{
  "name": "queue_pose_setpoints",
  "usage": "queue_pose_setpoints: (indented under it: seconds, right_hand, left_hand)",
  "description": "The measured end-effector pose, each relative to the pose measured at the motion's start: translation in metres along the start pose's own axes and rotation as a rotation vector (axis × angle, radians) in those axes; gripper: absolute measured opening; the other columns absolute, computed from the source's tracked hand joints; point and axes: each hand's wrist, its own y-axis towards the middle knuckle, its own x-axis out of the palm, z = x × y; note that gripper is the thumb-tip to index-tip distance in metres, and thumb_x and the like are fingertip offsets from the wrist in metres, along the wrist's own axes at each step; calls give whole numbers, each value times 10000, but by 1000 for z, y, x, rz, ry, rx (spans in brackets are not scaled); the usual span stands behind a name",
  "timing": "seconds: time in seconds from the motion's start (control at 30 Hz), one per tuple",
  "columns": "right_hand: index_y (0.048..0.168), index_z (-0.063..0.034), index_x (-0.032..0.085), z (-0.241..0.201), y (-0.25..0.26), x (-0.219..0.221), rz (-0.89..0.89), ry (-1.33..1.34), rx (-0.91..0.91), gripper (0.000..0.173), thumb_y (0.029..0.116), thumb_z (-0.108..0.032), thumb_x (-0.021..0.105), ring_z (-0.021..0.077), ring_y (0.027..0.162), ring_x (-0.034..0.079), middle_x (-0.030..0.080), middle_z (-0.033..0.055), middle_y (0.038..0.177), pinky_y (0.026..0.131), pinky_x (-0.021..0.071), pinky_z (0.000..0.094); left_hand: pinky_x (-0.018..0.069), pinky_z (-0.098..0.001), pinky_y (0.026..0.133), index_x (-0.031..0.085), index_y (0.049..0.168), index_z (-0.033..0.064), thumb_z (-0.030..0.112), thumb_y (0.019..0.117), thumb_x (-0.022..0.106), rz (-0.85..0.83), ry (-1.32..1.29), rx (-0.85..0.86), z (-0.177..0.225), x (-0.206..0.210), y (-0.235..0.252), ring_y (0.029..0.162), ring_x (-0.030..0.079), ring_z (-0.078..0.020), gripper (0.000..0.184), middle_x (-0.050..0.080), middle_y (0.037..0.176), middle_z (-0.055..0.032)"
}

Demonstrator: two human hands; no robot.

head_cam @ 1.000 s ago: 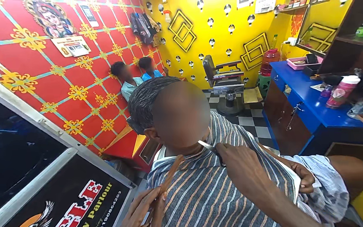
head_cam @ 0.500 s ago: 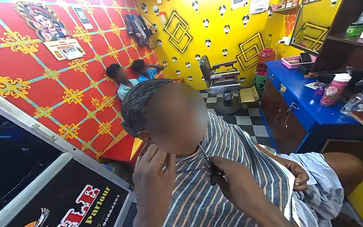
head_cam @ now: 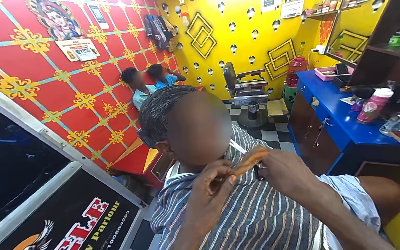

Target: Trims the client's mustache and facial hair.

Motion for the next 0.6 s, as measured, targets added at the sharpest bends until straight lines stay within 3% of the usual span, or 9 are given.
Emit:
queue_pose_setpoints:
  seconds: [0.07, 0.1, 0.17, 0.2, 0.27, 0.4, 0.6]
  right_hand:
    - [1056, -112, 729, 4, 7, 4, 160, -111, -88, 154, 908, -82, 700, 332, 820, 707, 717, 115, 904, 674, 564, 507]
    - [1040, -113, 727, 3, 10, 2, 176, -159, -96, 154, 894, -70, 703, 330, 796, 704, 712, 113, 889, 646, 559, 496]
    - [1049, -113, 709, -6, 13, -12, 67, -214, -49, 139, 910, -106, 703, 317, 843, 693, 700, 111, 921, 675, 547, 480]
    - [1038, -113, 716, -10, 15, -18, 13, -223, -33, 131, 911, -142, 720, 307, 865, 690, 702, 104, 933, 696, 544, 476]
    - [1043, -94, 713, -17, 17, -26, -65, -242, -19, 146, 921, -173, 724, 304, 900, 684, 695, 108, 957, 729, 544, 478]
    - [1046, -97, 702, -20, 18, -29, -74, -282, -25, 129, 921, -129, 694, 292, 884, 686, 692, 99, 941, 702, 540, 450]
    - [1023, -91, 710, -23, 20, -28, -80, -302, -22, 101, 927, -105, 678, 293, 888, 689, 695, 104, 942, 701, 542, 454]
  left_hand:
    - [596, -322, 917, 727, 1058, 14, 174, 989, 640, -34, -100, -51, 1, 13, 13, 1161, 657, -201, 196, 628, 1343, -152]
    - [592, -313, 923, 724, 1061, 15, 166, 992, 639, -28, -133, -60, 3, 17, 19, 1147, 663, -189, 187, 638, 1325, -146]
    - [583, -303, 887, 718, 1068, 25, 147, 998, 638, 8, -182, -61, 5, 24, 27, 1022, 681, -166, 162, 692, 1168, -116]
    - [583, -300, 879, 719, 1066, 39, 144, 997, 641, 26, -194, -61, 7, 25, 30, 1002, 680, -161, 148, 688, 1155, -108]
    - [576, -311, 938, 724, 1051, 53, 145, 997, 637, 49, -202, -48, 7, 25, 33, 1111, 661, -182, 137, 654, 1268, -121]
    - [561, -325, 990, 727, 1051, 42, 138, 985, 645, 85, -202, -36, 5, 25, 34, 1209, 631, -206, 143, 618, 1362, -141]
    - [573, -331, 974, 722, 1045, 30, 132, 985, 647, 88, -199, -33, 3, 22, 35, 1169, 648, -209, 140, 634, 1323, -140]
